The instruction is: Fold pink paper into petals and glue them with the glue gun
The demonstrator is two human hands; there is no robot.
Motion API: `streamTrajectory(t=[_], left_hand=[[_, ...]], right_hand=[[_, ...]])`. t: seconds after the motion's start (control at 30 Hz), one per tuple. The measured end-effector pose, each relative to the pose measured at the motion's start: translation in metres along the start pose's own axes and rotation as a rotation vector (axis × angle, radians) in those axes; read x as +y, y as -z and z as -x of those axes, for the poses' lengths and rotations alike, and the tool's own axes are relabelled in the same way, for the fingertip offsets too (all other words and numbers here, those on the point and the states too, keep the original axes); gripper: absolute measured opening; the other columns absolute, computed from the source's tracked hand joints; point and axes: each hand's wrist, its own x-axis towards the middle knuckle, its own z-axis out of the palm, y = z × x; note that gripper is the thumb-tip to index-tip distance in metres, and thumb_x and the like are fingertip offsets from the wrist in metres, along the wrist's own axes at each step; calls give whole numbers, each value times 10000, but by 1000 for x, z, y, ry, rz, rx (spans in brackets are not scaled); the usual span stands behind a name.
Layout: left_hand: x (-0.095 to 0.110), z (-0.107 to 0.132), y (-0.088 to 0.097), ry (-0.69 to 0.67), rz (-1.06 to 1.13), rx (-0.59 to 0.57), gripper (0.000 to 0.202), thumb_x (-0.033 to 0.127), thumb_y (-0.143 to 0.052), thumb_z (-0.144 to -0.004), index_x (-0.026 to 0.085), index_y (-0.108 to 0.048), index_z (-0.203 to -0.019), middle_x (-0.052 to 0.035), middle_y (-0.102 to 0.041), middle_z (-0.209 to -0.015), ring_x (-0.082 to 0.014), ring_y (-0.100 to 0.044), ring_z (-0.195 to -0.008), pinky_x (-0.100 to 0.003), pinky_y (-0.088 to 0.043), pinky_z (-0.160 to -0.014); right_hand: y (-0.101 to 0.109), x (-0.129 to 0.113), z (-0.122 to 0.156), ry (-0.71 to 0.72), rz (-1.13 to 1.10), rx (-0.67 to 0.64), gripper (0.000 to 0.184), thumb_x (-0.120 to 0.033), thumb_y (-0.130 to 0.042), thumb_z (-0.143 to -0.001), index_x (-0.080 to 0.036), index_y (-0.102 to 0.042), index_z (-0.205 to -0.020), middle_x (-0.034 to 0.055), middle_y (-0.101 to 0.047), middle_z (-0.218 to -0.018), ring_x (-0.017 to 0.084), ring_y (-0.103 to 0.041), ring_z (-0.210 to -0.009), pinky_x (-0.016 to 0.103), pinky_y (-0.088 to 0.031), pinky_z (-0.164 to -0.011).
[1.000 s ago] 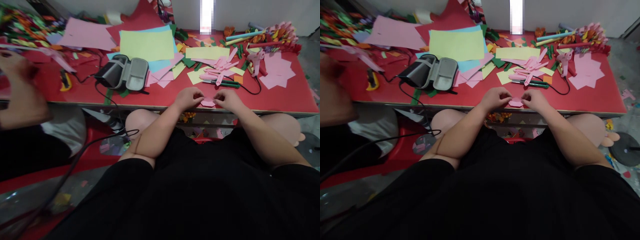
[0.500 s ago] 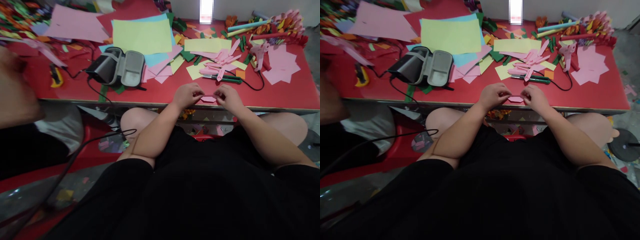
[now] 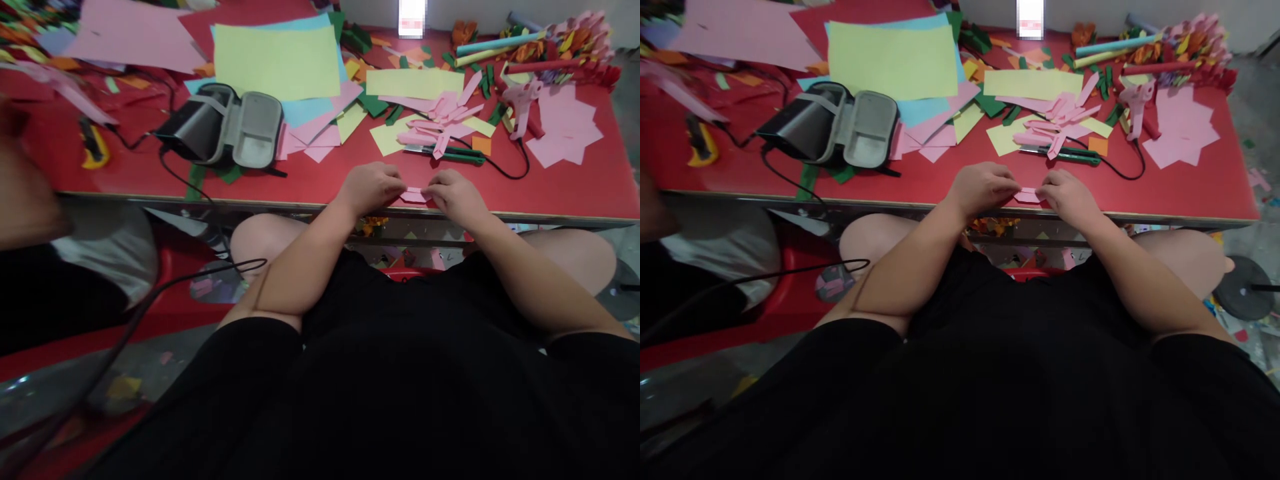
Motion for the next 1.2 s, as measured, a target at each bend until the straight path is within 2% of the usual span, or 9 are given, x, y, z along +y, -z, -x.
streamTrajectory(t=[0.1,0.2,0.3,0.37,0.57,0.73,0.87,1.03,1.2], left_hand=[[-3,1,1,22,22,1,331,411,-720,-1149,273,-1014,-1087,-143,-940,-1191,-330,-801,-1103,-436,-460,-766],[-9,4,3,27,20,-26,255,376,-777,-1104,332,-1024,-1152,-107,-944,-1266,-332,-793,-1144,-441,-497,-796],[-13,9,4,22,-20,-52,275,350,-802,-1080,390,-1017,-1247,-69,-933,-1371,-330,-779,-1177,-436,-492,-800],[-13,12,4,35,-19,-50,277,367,-802,-1095,388,-1014,-1272,-72,-923,-1412,-334,-770,-1197,-438,-492,-813],[-1,13,-2,83,18,0,259,446,-784,-1150,337,-1014,-1196,-112,-928,-1342,-337,-767,-1187,-448,-518,-886],[4,9,-5,20,50,-4,266,440,-760,-1186,381,-1002,-1280,-100,-933,-1308,-302,-764,-1121,-422,-508,-885],[2,6,-3,-15,-6,-43,277,430,-744,-1197,374,-1008,-1260,-94,-932,-1347,-312,-766,-1153,-430,-515,-887],[-3,8,1,-10,-65,-84,311,410,-720,-1196,368,-1002,-1319,-77,-920,-1439,-328,-766,-1230,-455,-561,-920],[-9,13,-4,41,-59,-20,300,415,-747,-1160,381,-1012,-1296,-73,-904,-1480,-326,-742,-1209,-461,-566,-900]], right_hand=[[1,-1,0,3,12,-19,426,-304,-524,-1226,-272,-948,-1254,200,-854,-1350,431,-750,-1280,630,-641,-1120],[3,-2,1,21,12,-30,433,-276,-514,-1220,-276,-944,-1275,195,-852,-1345,425,-745,-1271,633,-646,-1116],[5,-3,3,55,17,-10,469,-257,-479,-1231,-265,-943,-1300,195,-854,-1335,410,-740,-1249,613,-645,-1094],[4,-3,4,79,29,15,481,-259,-468,-1241,-246,-945,-1307,203,-856,-1311,406,-736,-1235,603,-643,-1081],[-1,0,5,126,85,57,519,-245,-444,-1256,-194,-953,-1338,218,-868,-1193,404,-728,-1144,607,-636,-1062],[-3,4,4,155,125,94,499,-209,-489,-1235,-208,-982,-1307,213,-871,-1225,401,-744,-1169,588,-630,-1024],[-5,8,6,172,165,105,455,-214,-538,-1227,-222,-987,-1299,198,-876,-1230,387,-747,-1152,571,-620,-1002],[-3,8,17,140,153,110,425,-240,-566,-1223,-248,-966,-1367,187,-874,-1321,401,-736,-1223,591,-591,-1035],[0,6,29,51,112,129,389,-337,-610,-1219,-271,-966,-1361,197,-859,-1367,444,-726,-1290,641,-562,-1044]])
